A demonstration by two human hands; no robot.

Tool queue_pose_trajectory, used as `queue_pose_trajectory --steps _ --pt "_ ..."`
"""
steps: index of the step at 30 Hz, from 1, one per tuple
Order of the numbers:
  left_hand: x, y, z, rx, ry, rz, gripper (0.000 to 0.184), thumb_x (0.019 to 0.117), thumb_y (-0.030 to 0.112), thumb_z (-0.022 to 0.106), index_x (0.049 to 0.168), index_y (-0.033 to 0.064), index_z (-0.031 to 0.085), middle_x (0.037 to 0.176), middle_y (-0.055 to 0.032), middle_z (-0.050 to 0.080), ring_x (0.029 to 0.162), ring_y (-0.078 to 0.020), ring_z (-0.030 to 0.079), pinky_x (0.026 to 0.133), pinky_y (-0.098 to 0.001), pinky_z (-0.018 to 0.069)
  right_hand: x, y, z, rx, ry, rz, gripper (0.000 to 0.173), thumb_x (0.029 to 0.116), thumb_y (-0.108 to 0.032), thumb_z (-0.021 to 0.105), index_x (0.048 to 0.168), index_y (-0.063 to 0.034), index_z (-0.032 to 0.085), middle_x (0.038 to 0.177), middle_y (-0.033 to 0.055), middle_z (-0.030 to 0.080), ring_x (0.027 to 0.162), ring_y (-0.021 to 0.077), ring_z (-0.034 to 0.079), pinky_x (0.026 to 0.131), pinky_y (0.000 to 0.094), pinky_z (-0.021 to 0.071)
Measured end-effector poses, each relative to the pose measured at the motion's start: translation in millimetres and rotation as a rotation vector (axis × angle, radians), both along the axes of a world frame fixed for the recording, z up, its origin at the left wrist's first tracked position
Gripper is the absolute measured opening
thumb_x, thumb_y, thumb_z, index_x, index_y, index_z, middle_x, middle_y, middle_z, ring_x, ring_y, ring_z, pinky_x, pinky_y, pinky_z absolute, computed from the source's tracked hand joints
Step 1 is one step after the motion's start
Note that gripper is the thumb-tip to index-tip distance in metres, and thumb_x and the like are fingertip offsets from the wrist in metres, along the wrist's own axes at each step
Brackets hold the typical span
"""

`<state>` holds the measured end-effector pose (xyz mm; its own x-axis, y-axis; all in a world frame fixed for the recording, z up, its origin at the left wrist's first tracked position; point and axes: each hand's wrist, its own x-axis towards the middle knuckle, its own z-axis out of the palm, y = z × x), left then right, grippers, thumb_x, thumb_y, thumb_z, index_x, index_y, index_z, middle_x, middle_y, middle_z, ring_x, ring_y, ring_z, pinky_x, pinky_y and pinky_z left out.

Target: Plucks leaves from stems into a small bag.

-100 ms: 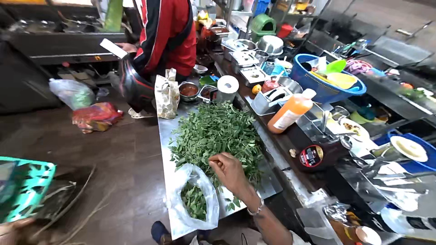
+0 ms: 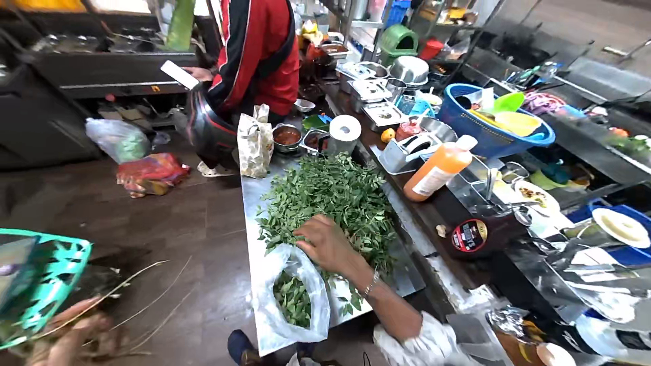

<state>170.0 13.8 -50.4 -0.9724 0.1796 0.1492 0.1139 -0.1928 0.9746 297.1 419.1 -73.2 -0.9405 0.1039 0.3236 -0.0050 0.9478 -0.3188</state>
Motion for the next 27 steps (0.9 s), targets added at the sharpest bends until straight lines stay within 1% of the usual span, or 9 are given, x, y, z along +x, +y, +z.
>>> queue_pose_trajectory --steps 3,6,9,11,13,18,20,24,27 --pt "15.7 22.1 10.5 0.0 -0.008 -0.049 0.041 0.0951 0.005 0.038 0.135 0.0051 0.047 0.086 0.0077 0.059 0.055 -0.0036 0.052 0.047 -0.0184 0.0468 -43.0 4.0 -13.3 0.267 -0.293 0.156 0.033 0.0878 -0.023 0.079 0.12 -0.0261 0.075 0.125 0.0018 0.069 0.129 0.0323 0.055 0.107 0.0643 0.0408" --pt "22.1 18.7 20.4 0.007 0.007 -0.133 0.047 0.1035 0.031 0.045 0.143 0.0055 0.044 0.083 0.0082 0.058 0.054 -0.0028 0.051 0.046 -0.0163 0.0448 -70.2 18.5 -45.2 0.357 -0.517 0.214 0.021 0.0935 -0.01 0.069 0.11 -0.0188 0.078 0.127 0.0076 0.069 0.131 0.039 0.054 0.11 0.0739 0.033" --pt "26.7 1.7 29.2 -0.109 -0.076 0.045 0.057 0.1116 0.037 0.014 0.13 0.0059 0.058 0.066 0.0085 0.058 0.045 -0.0026 0.048 0.042 -0.018 0.0426 -83.5 41.3 -54.5 0.374 -0.535 0.281 0.012 0.0943 -0.013 0.069 0.102 -0.0147 0.078 0.115 0.0091 0.072 0.117 0.0347 0.062 0.105 0.065 0.0413" --pt "26.0 -14.2 25.5 -0.109 -0.11 0.17 0.054 0.1128 0.028 0.015 0.115 0.0061 0.064 0.063 0.0088 0.06 0.045 -0.003 0.05 0.044 -0.02 0.0462 -91.3 59.6 -42.0 0.252 -0.505 0.235 0.018 0.0946 -0.016 0.068 0.108 -0.0179 0.079 0.113 0.0077 0.073 0.115 0.0319 0.064 0.102 0.0608 0.044" --pt "26.0 -30.9 16.1 -0.079 -0.12 0.215 0.05 0.1128 0.024 0.019 0.11 0.0054 0.065 0.067 0.0078 0.063 0.05 -0.0039 0.055 0.05 -0.0217 0.052 -92.6 71.6 -11.8 0.038 -0.444 0.109 0.023 0.0969 -0.015 0.067 0.115 -0.0198 0.08 0.112 0.0083 0.074 0.114 0.0308 0.064 0.101 0.0584 0.0463" --pt "28.2 -28.3 3.9 -0.039 -0.086 0.236 0.042 0.111 0.024 0.031 0.088 0.0113 0.063 0.076 0.0048 0.069 0.07 -0.0109 0.068 0.072 -0.0326 0.0609 -87.3 95.5 29.5 -0.308 0.11 -0.068 0.021 0.097 -0.016 0.067 0.113 -0.0148 0.08 0.105 0.0096 0.072 0.101 0.0239 0.068 0.093 0.0469 0.0551" --pt "29.6 -14.5 8.3 -0.041 -0.101 0.185 0.036 0.1104 0.024 0.037 0.088 0.0095 0.061 0.072 0.0026 0.069 0.069 -0.0148 0.07 0.075 -0.0383 0.0622 -70.7 77.2 61.2 -0.446 0.239 -0.129 0.021 0.0976 -0.013 0.069 0.116 -0.014 0.078 0.117 0.0085 0.072 0.106 0.0223 0.068 0.093 0.0446 0.0555" --pt "39.6 36.1 40.2 -0.231 -0.031 0.001 0.02 0.1055 0.009 0.051 0.116 -0.0018 0.064 0.09 0.0031 0.072 0.072 -0.0083 0.07 0.07 -0.0299 0.0631 -61.3 47.7 71.2 -0.506 0.402 -0.14 0.023 0.0982 -0.015 0.07 0.119 -0.0184 0.076 0.117 0.003 0.072 0.097 0.0188 0.07 0.079 0.0431 0.061" --pt "52.6 89.5 49.8 -0.26 0.068 -0.137 0.019 0.0989 0.006 0.063 0.115 -0.0011 0.07 0.089 0.0011 0.072 0.066 -0.0045 0.063 0.06 -0.024 0.0566 -66.1 18.2 73.6 -0.584 0.444 -0.194 0.022 0.0959 -0.015 0.071 0.116 -0.0194 0.078 0.11 -0.0002 0.073 0.094 0.0143 0.07 0.079 0.0407 0.0615"
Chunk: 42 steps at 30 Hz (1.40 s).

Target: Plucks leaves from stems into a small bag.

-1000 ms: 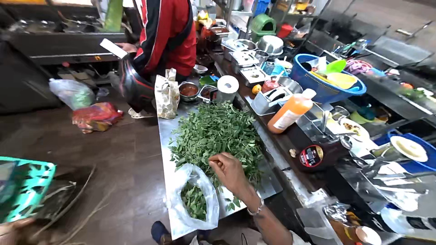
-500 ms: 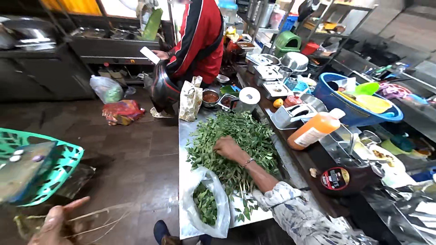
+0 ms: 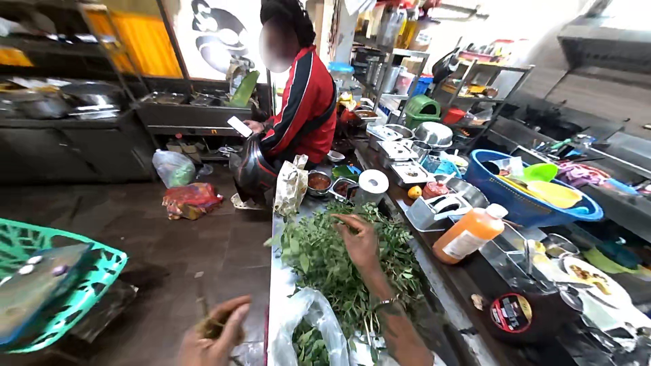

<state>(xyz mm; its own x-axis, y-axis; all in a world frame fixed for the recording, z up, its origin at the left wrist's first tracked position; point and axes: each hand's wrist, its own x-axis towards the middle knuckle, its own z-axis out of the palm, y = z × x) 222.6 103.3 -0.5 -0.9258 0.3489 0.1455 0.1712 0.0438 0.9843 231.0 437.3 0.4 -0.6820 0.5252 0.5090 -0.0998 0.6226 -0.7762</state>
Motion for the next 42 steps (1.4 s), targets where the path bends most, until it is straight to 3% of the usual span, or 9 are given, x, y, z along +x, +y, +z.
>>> queue_pose_trajectory --steps 5,8,14,21,23,25,29,34,42 --pt "9.4 76.0 -25.5 0.122 -0.141 -0.007 0.041 0.0853 0.02 0.083 0.123 0.0062 0.073 0.067 -0.0041 0.064 0.049 -0.0141 0.056 0.046 -0.0299 0.0514 8.5 -59.2 -8.2 -0.187 0.042 0.06 0.022 0.0929 -0.015 0.074 0.113 -0.021 0.08 0.104 -0.004 0.074 0.093 0.011 0.07 0.081 0.0358 0.0624" --pt "-0.3 86.4 -34.7 0.231 -0.224 0.069 0.042 0.0903 0.018 0.079 0.128 0.0019 0.067 0.073 -0.0113 0.068 0.054 -0.0212 0.064 0.047 -0.0339 0.0567 19.2 -91.5 -11.0 -0.192 0.077 0.132 0.021 0.092 -0.014 0.073 0.111 -0.0192 0.081 0.102 -0.004 0.075 0.095 0.0104 0.071 0.084 0.0333 0.0627" --pt "-19.6 81.0 -29.7 0.265 -0.313 0.102 0.022 0.1017 0.018 0.064 0.109 -0.0015 0.072 0.085 -0.0141 0.071 0.062 -0.021 0.066 0.05 -0.0321 0.0565 38.8 -110.3 -20.0 -0.156 0.083 0.288 0.023 0.0908 -0.007 0.071 0.11 -0.0146 0.081 0.106 -0.0001 0.075 0.1 0.0119 0.071 0.088 0.033 0.0629" --pt "-24.6 65.9 -7.7 0.105 -0.014 0.021 0.017 0.0946 0.02 0.074 0.101 0.0054 0.078 0.09 -0.0089 0.076 0.065 -0.0188 0.069 0.055 -0.0299 0.0584 67.9 -95.8 2.7 -0.349 -0.204 0.698 0.076 0.083 -0.033 0.083 0.148 -0.0082 0.052 0.141 0.0089 0.058 0.103 0.0199 0.07 0.081 0.0383 0.0648" --pt "-22.6 61.6 2.6 0.038 0.095 -0.021 0.013 0.0922 0.021 0.076 0.098 0.0095 0.08 0.094 -0.0053 0.077 0.069 -0.0172 0.071 0.061 -0.0304 0.0609 71.4 -93.6 10.7 -0.457 -0.205 0.68 0.075 0.0885 -0.052 0.075 0.144 -0.0049 0.056 0.133 0.0103 0.065 0.097 0.02 0.071 0.08 0.0383 0.0628" --pt "-19.3 58.6 12.5 -0.043 0.19 -0.033 0.012 0.0911 0.026 0.078 0.095 0.0148 0.08 0.097 -0.0002 0.078 0.074 -0.0148 0.072 0.066 -0.0309 0.0623 70.7 -94.6 19.6 -0.508 -0.25 0.551 0.053 0.0972 -0.048 0.067 0.131 -0.0072 0.065 0.112 0.0075 0.073 0.078 0.0173 0.071 0.065 0.0334 0.0617" --pt "-10.6 55.3 24.5 -0.188 0.343 -0.01 0.014 0.0926 0.036 0.075 0.096 0.0237 0.08 0.094 0.0086 0.076 0.075 -0.0083 0.071 0.067 -0.0289 0.0627 65.8 -100.2 18.8 -0.079 -0.352 0.38 0.03 0.1045 -0.039 0.056 0.107 -0.016 0.074 0.091 -0.0033 0.071 0.08 0.0074 0.067 0.074 0.0295 0.0584" --pt "-13.7 39.9 35.1 -0.233 0.395 0.11 0.02 0.0968 0.035 0.068 0.098 0.0175 0.076 0.086 0.0044 0.074 0.066 -0.0116 0.069 0.058 -0.0333 0.0613 76.7 -117.1 1.7 0.301 -0.268 0.404 0.038 0.1102 -0.037 0.044 0.106 -0.0102 0.07 0.1 0.0044 0.071 0.089 0.015 0.07 0.079 0.035 0.0598" --pt "-45.1 -27.2 59.9 -0.151 0.348 0.294 0.018 0.1007 0.02 0.066 0.11 0.0049 0.07 0.102 0.0003 0.073 0.066 -0.0061 0.066 0.056 -0.023 0.0575 138.3 -110.1 -74.0 0.057 -0.391 0.537 0.037 0.1108 -0.035 0.044 0.107 -0.0075 0.069 0.099 0.0078 0.069 0.089 0.0157 0.068 0.082 0.0333 0.0578"
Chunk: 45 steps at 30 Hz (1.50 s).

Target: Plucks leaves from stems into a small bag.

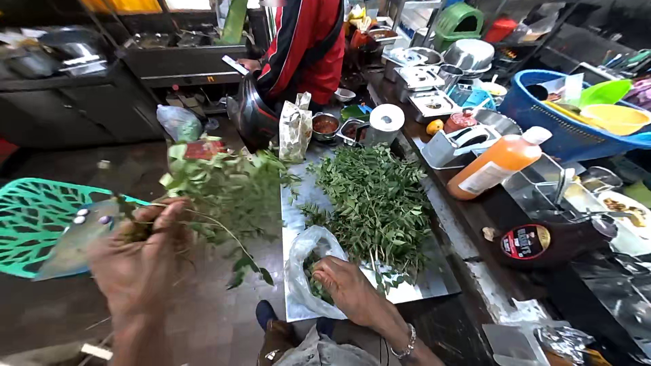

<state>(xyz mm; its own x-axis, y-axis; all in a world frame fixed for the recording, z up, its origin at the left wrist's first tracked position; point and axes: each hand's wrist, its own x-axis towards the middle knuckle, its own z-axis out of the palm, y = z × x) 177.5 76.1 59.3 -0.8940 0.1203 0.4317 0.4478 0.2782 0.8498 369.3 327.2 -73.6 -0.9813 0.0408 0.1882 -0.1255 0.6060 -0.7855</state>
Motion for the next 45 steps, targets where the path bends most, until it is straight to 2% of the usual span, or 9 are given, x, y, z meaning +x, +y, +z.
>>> queue_pose_trajectory --steps 6,10,17,21,30,32,38,43,45 --pt "-8.3 -21.8 11.0 -0.107 -0.081 -0.137 0.019 0.1032 0.022 0.059 0.111 0.0099 0.071 0.102 -0.0035 0.074 0.059 -0.0139 0.064 0.051 -0.0289 0.0558 -7.3 -4.1 -83.5 0.238 -0.317 -0.18 0.046 0.1058 -0.051 0.045 0.128 -0.0209 0.071 0.129 0.0025 0.068 0.125 0.0247 0.06 0.105 0.0491 0.0492" --pt "0.1 -19.9 5.3 -0.123 -0.177 -0.285 0.028 0.105 0.029 0.047 0.105 0.0114 0.069 0.093 -0.0052 0.073 0.057 -0.0161 0.061 0.047 -0.0281 0.0518 -29.9 8.6 -2.4 0.127 0.232 -0.405 0.027 0.1024 -0.037 0.06 0.104 -0.0183 0.079 0.101 -0.0036 0.074 0.098 0.0116 0.07 0.088 0.0357 0.0604" --pt "21.7 -10.3 -8.0 -0.374 -0.106 -0.451 0.04 0.1056 0.051 0.045 0.093 0.0217 0.069 0.071 0.0057 0.062 0.056 -0.0095 0.058 0.05 -0.0284 0.0508 -88.7 -30.0 118.9 0.225 0.556 0.129 0.036 0.1006 -0.038 0.065 0.126 -0.013 0.071 0.143 -0.0033 0.061 0.144 0.0188 0.045 0.119 0.0461 0.0388" --pt "28.2 -16.7 -12.6 -0.479 -0.026 -0.412 0.041 0.1031 0.056 0.048 0.092 0.0233 0.07 0.067 0.0093 0.061 0.055 -0.0055 0.058 0.05 -0.0278 0.0513 -107.6 -44.5 100.5 0.15 0.381 0.357 0.036 0.1063 -0.038 0.055 0.122 -0.0123 0.073 0.124 -0.0039 0.071 0.122 0.0113 0.059 0.111 0.0391 0.0428" --pt "38.1 -29.8 -35.3 -0.646 0.063 -0.38 0.041 0.1033 0.052 0.044 0.081 0.0244 0.064 0.062 0.0113 0.054 0.055 -0.0029 0.054 0.05 -0.0279 0.0478 -99.0 -38.5 105.2 0.136 0.002 0.56 0.032 0.1071 -0.029 0.046 0.098 -0.0113 0.071 0.093 -0.0002 0.068 0.092 0.0111 0.065 0.087 0.0344 0.0535" --pt "37.0 -33.2 -35.6 -0.573 0.074 -0.35 0.043 0.1028 0.054 0.044 0.081 0.0229 0.065 0.062 0.0104 0.055 0.054 -0.0036 0.054 0.049 -0.0281 0.0485 -90.8 -34.8 101.1 0.108 -0.017 0.593 0.038 0.1086 -0.029 0.043 0.088 -0.0081 0.066 0.088 0.004 0.063 0.085 0.0153 0.062 0.078 0.0359 0.0523" --pt "22.4 -61.0 -26.3 -0.424 0.084 -0.2 0.044 0.1025 0.053 0.046 0.081 0.02 0.065 0.064 0.0094 0.056 0.052 -0.003 0.052 0.047 -0.0249 0.0465 -34.6 -1.3 70.7 0.048 -0.024 0.508 0.038 0.1113 -0.032 0.038 0.098 -0.0077 0.064 0.09 0.0082 0.06 0.083 0.0203 0.062 0.074 0.0387 0.0534" --pt "7.0 -78.8 -14.3 -0.306 -0.023 -0.094 0.031 0.1034 0.036 0.048 0.092 0.0132 0.066 0.073 0.0033 0.065 0.056 -0.0087 0.06 0.05 -0.0276 0.0532 -18.7 19.7 -11.7 0.035 -0.161 0.238 0.038 0.1098 -0.035 0.041 0.101 -0.0079 0.067 0.096 0.0084 0.065 0.088 0.019 0.065 0.081 0.0387 0.0556" --pt "6.0 -76.5 -13.3 -0.312 -0.043 -0.111 0.03 0.1042 0.034 0.047 0.094 0.0133 0.067 0.077 0.0022 0.068 0.059 -0.0106 0.061 0.052 -0.0293 0.0534 -21.7 18.1 -56.5 0.109 -0.248 0.124 0.039 0.1079 -0.039 0.045 0.114 -0.0106 0.071 0.111 0.0092 0.069 0.104 0.0217 0.067 0.094 0.0418 0.0552"
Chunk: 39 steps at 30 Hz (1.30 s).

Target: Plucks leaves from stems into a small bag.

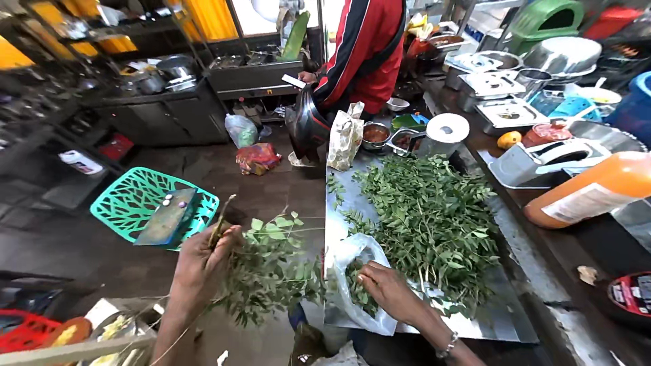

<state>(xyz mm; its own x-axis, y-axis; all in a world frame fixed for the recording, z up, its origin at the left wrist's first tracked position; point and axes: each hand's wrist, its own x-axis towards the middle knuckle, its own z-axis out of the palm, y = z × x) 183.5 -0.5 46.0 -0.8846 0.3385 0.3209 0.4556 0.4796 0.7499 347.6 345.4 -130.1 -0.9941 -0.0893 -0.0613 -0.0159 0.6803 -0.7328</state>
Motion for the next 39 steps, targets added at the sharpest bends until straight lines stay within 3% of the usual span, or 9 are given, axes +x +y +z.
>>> queue_pose_trajectory --steps 3,7,9,12,18,27,33,35,39 --pt "4.1 13.8 -5.5 -0.031 -0.01 -0.007 0.031 0.1045 0.035 0.048 0.093 0.017 0.071 0.077 0.0043 0.069 0.058 -0.01 0.059 0.052 -0.0285 0.0507 -4.1 -5.9 -25.6 0.155 -0.007 -0.082 0.045 0.1049 -0.049 0.048 0.132 -0.0184 0.068 0.136 0.0046 0.065 0.131 0.0252 0.056 0.111 0.0491 0.0451" --pt "13.7 30.9 -14.3 -0.068 -0.004 -0.01 0.029 0.1038 0.036 0.05 0.094 0.0202 0.073 0.078 0.0074 0.07 0.062 -0.009 0.062 0.055 -0.0303 0.0535 -15.7 -33.7 43.5 -0.151 0.539 -0.195 0.021 0.1016 -0.033 0.064 0.104 -0.0172 0.078 0.104 -0.0047 0.075 0.101 0.0079 0.07 0.09 0.0309 0.0607" --pt "18.8 39.4 -19.4 -0.095 -0.003 -0.022 0.028 0.1036 0.037 0.052 0.095 0.0222 0.074 0.078 0.0087 0.071 0.062 -0.0076 0.064 0.055 -0.0304 0.055 -24.3 -58.8 90.4 -0.28 0.679 -0.082 0.014 0.0984 -0.023 0.071 0.105 -0.0135 0.078 0.106 -0.0022 0.075 0.102 0.0102 0.071 0.09 0.0327 0.0622" --pt "27.3 52.5 -20.1 -0.142 -0.014 -0.041 0.028 0.1026 0.04 0.052 0.094 0.0248 0.073 0.075 0.0109 0.07 0.062 -0.0055 0.064 0.055 -0.0297 0.0563 -45.5 -93.3 120.8 -0.026 0.724 -0.005 0.026 0.1008 -0.035 0.066 0.116 -0.0159 0.076 0.116 -0.003 0.072 0.116 0.0129 0.064 0.1 0.0358 0.0549" --pt "34.3 54.2 -25.0 -0.171 -0.01 -0.029 0.028 0.1022 0.045 0.052 0.093 0.0259 0.071 0.073 0.012 0.067 0.06 -0.0044 0.062 0.054 -0.03 0.0547 -58.7 -113.5 109.9 0.137 0.514 0.144 0.037 0.1095 -0.037 0.042 0.101 -0.012 0.068 0.096 0.0043 0.068 0.103 0.0216 0.065 0.093 0.0414 0.0518" --pt "20.4 27.5 -18.0 0.123 0.009 0.142 0.033 0.1058 0.04 0.048 0.093 0.0144 0.064 0.07 0.0052 0.062 0.053 -0.0076 0.056 0.048 -0.026 0.0492 -5.8 -46.4 61.6 0.219 0.568 0.101 0.041 0.1097 -0.035 0.036 0.092 -0.012 0.065 0.088 0.0053 0.066 0.09 0.0228 0.066 0.082 0.0408 0.0549" --pt "5.6 24.7 -15.2 0.19 -0.027 0.022 0.03 0.1053 0.039 0.05 0.094 0.015 0.065 0.069 0.0039 0.063 0.052 -0.0083 0.057 0.047 -0.0237 0.05 0.7 -10.2 -32.8 0.243 0.039 -0.121 0.045 0.1072 -0.046 0.044 0.129 -0.014 0.067 0.126 0.0096 0.068 0.122 0.0288 0.061 0.104 0.0491 0.0507" --pt "5.3 32.5 -17.3 0.18 -0.067 0.003 0.032 0.1051 0.04 0.05 0.094 0.0144 0.066 0.069 0.0015 0.064 0.051 -0.0113 0.057 0.046 -0.0256 0.0497 -4.5 -4.4 -27.1 0.243 0.032 -0.192 0.047 0.1047 -0.049 0.049 0.137 -0.0183 0.065 0.137 0.0061 0.065 0.131 0.0286 0.056 0.109 0.0538 0.0455" --pt "5.2 40.8 -21.0 0.156 -0.107 -0.066 0.031 0.1053 0.04 0.049 0.092 0.0172 0.067 0.072 0.0025 0.066 0.053 -0.0101 0.056 0.047 -0.0237 0.0473 -13.4 -5.6 52.8 -0.098 0.578 -0.404 0.023 0.101 -0.035 0.063 0.104 -0.0179 0.078 0.099 -0.0056 0.073 0.094 0.0093 0.07 0.083 0.0335 0.0624"
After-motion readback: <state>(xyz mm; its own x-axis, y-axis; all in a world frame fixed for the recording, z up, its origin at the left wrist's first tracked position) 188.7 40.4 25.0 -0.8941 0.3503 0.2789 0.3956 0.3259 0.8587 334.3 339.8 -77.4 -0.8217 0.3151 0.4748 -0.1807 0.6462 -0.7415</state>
